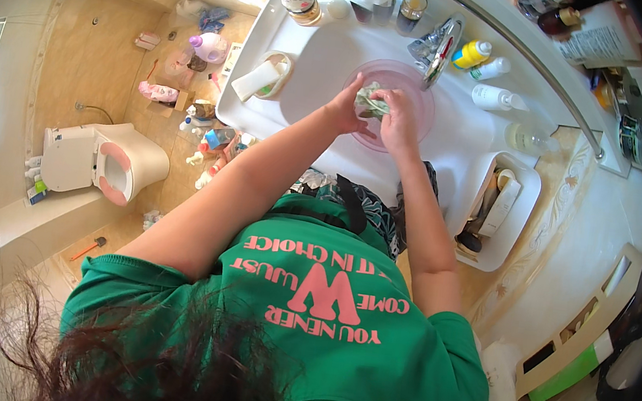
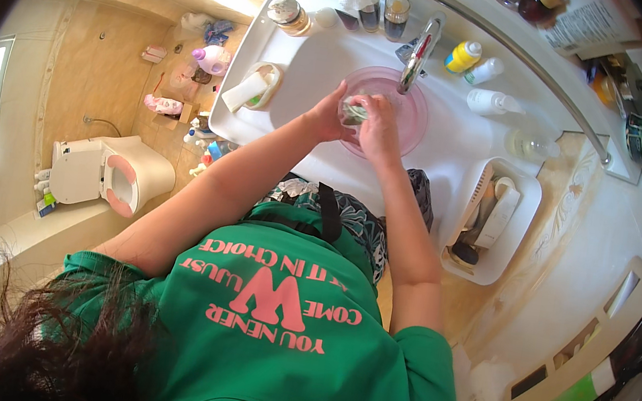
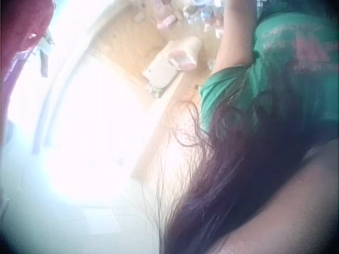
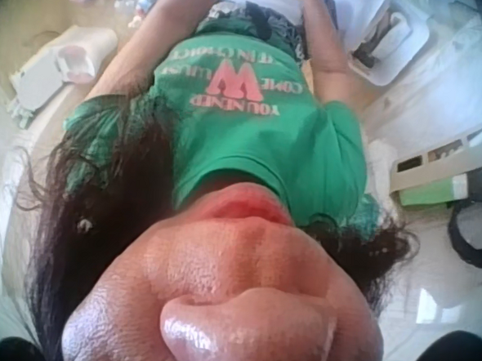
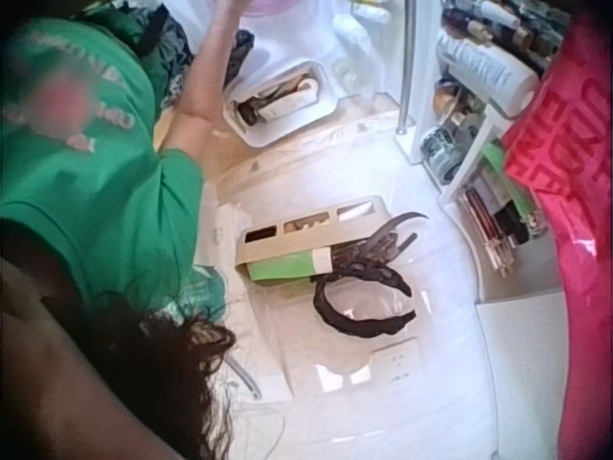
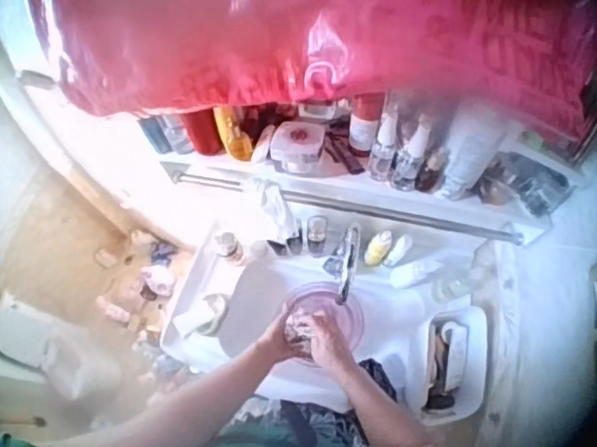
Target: The person is washing a cloth in a pink basin inside a bathroom sink, repeatedly scrubbing and wringing it by hand.
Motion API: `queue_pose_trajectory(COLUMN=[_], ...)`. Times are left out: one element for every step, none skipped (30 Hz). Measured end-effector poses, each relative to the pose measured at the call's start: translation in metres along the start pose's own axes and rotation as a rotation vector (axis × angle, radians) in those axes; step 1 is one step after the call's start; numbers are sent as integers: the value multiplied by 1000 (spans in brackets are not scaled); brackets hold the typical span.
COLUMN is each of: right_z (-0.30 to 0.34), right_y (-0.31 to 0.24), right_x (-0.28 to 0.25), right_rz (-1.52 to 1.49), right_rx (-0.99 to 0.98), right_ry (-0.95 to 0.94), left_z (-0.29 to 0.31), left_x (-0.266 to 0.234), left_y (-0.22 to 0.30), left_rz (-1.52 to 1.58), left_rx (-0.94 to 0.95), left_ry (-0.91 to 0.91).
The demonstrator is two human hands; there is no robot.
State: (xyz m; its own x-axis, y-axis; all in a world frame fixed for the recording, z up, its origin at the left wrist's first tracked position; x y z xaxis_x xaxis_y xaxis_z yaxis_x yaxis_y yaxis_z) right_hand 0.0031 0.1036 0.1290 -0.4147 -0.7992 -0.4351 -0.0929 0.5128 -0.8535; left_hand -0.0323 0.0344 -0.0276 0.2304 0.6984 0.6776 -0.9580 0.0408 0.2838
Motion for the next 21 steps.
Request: queue_pose_trajectory(right_z=[0, 1, 2, 5, 8, 9, 9, 8, 8, 6, 3, 2, 0, 0, 0, -1, -1, 0, 1, 4, 7], right_y=[-16, -28, -41, -47, -51, -59, -66, -71, -72, -70, -69, -66, -59, -52, -47, -40, -33, -22, -10, 3, 14], right_x=[-3, -3, 0, 8, 16, 20, 23, 24, 22, 19, 17, 14, 13, 13, 11, 10, 8, 5, 4, 4, -1], right_rz=[-45, -90, -117, -155, -195, -123, -53, 17, 33, 48, 62, 99, 90, 81, 70, 127, 106, 90, 67, 88, 75], right_rx=[-6, -15, -52, -28, -6, -18, -31, -45, -56, -68, -80, -100, -88, -77, -64, 16, 51, 90, 125, 133, 168], right_ry=[13, 24, 26, 12, -5, 13, 29, 44, 77, 109, 140, 173, 185, 197, 208, 195, 197, 202, 203, 194, 208], left_z=[8, 16, 25, 24, 18, 18, 17, 17, 19, 19, 19, 18, 16, 15, 16, 18, 20, 23, 27, 30, 33], left_x=[12, 25, 34, 40, 36, 39, 42, 44, 45, 48, 49, 51, 52, 51, 50, 49, 47, 48, 46, 44, 43], left_y=[3, 8, 13, 13, 13, 15, 15, 16, 15, 14, 14, 12, 11, 11, 10, 9, 7, 5, 4, 3, 1], left_rz=[27, 56, 85, 113, 110, 102, 88, 84, 86, 86, 83, 87, 94, 86, 81, 73, 60, 36, 2, -36, -96], left_rx=[-10, -19, -21, -71, -50, -38, -26, -12, -9, 0, 11, 22, 30, 41, 54, 66, 79, 89, 106, 125, 146], left_ry=[3, 7, 13, -218, -256, -269, -272, -257, -248, -234, -220, -203, -185, -155, -120, -83, -33, 17, 76, 127, 155])
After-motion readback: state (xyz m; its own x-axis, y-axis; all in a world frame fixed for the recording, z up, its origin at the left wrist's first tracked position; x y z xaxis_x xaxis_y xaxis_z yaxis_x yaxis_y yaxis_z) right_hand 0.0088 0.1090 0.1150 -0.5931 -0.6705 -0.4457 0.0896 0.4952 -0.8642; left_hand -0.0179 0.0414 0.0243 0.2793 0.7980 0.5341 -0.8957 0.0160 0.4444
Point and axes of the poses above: each hand's wrist, its own z-axis away from the middle knuckle, its own x-axis out of the palm, y = z × x, the point moved 8 cm from there along -z, towards the middle knuckle, and after that the axes turned 5 degrees about -z, right-handed, at the moved point
